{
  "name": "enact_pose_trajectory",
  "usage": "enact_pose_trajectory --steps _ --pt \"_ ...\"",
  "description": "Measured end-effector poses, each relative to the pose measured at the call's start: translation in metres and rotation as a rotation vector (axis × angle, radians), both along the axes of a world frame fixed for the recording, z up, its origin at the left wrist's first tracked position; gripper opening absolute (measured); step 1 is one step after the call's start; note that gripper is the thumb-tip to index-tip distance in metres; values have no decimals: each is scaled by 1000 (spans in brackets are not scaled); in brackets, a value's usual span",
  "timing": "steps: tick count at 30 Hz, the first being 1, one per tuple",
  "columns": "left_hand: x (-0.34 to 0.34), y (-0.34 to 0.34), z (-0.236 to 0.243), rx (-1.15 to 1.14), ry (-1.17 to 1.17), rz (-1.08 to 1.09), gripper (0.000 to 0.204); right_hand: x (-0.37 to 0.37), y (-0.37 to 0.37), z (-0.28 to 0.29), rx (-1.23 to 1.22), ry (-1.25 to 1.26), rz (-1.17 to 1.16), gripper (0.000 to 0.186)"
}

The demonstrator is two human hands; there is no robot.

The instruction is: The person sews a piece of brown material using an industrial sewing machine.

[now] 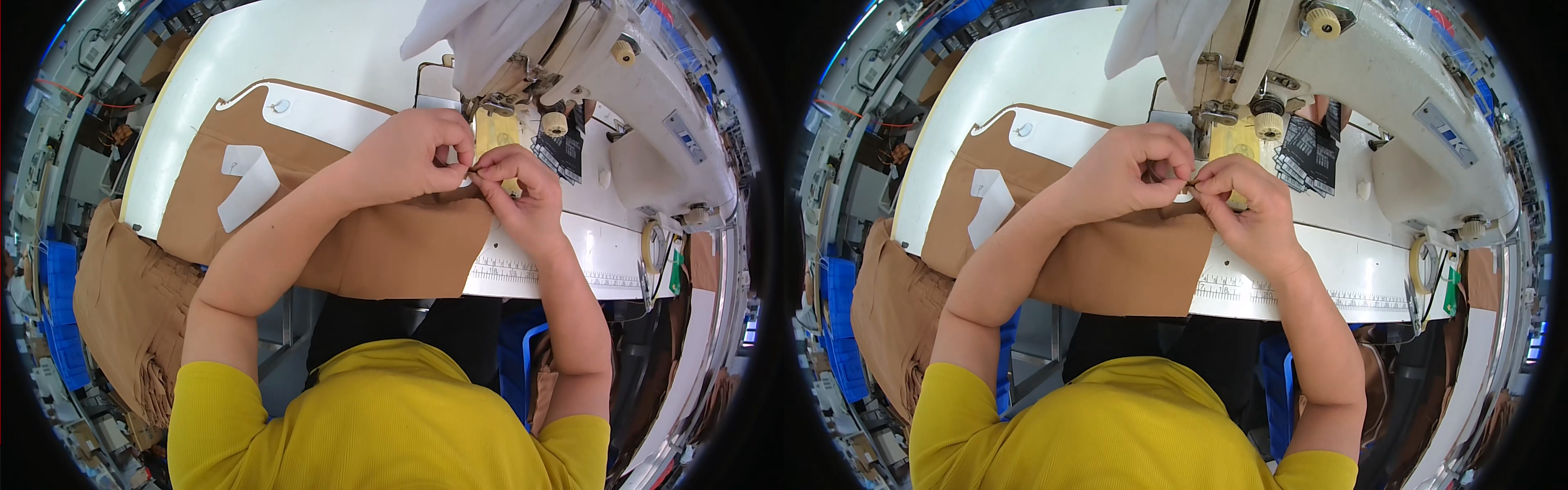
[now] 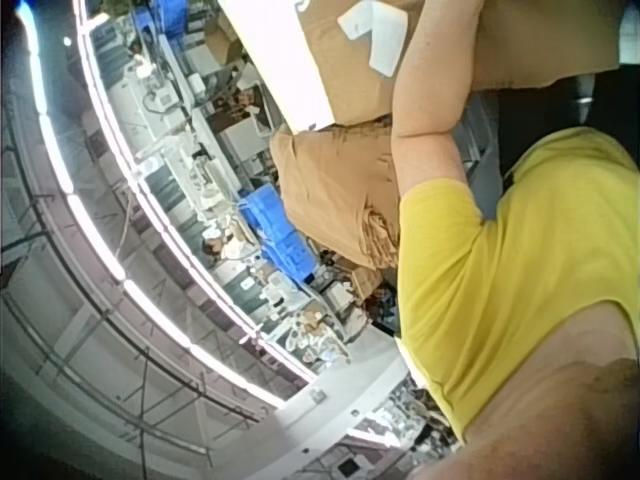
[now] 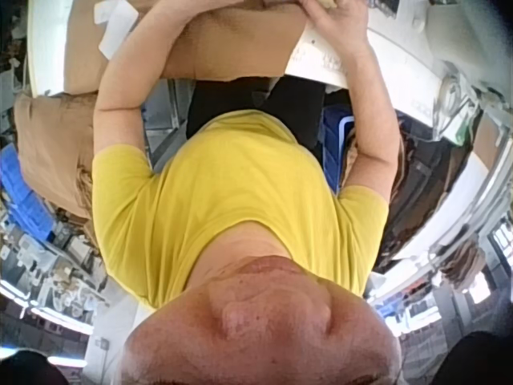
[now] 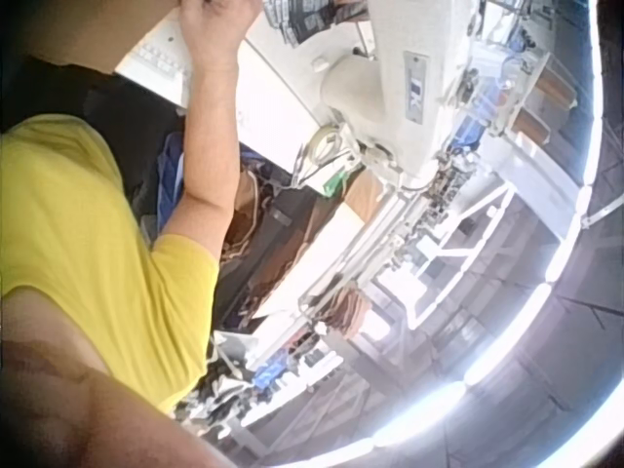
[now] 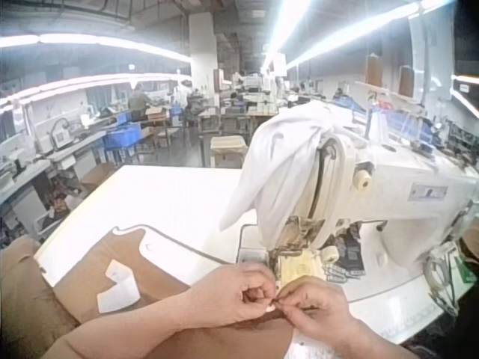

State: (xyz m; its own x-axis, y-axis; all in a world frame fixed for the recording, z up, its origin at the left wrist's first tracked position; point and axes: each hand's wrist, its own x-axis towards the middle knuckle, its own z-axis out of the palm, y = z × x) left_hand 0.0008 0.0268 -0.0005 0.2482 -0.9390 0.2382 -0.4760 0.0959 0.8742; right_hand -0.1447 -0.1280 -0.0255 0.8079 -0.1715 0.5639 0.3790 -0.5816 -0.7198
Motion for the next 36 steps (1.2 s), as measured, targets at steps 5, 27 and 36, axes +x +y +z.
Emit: enact_pose_trajectory --steps 5,27,36 --pt "-14 -4 -9 -257 -632 226 8 1 -1 -5 71 26 -32 13" --pt "-4 -4 4 69 -84 107 16 1 -5 -1 21 90 -31 9" --pt "-3 -4 -3 43 -55 73 11 -1 -7 0 256 252 -50 6"
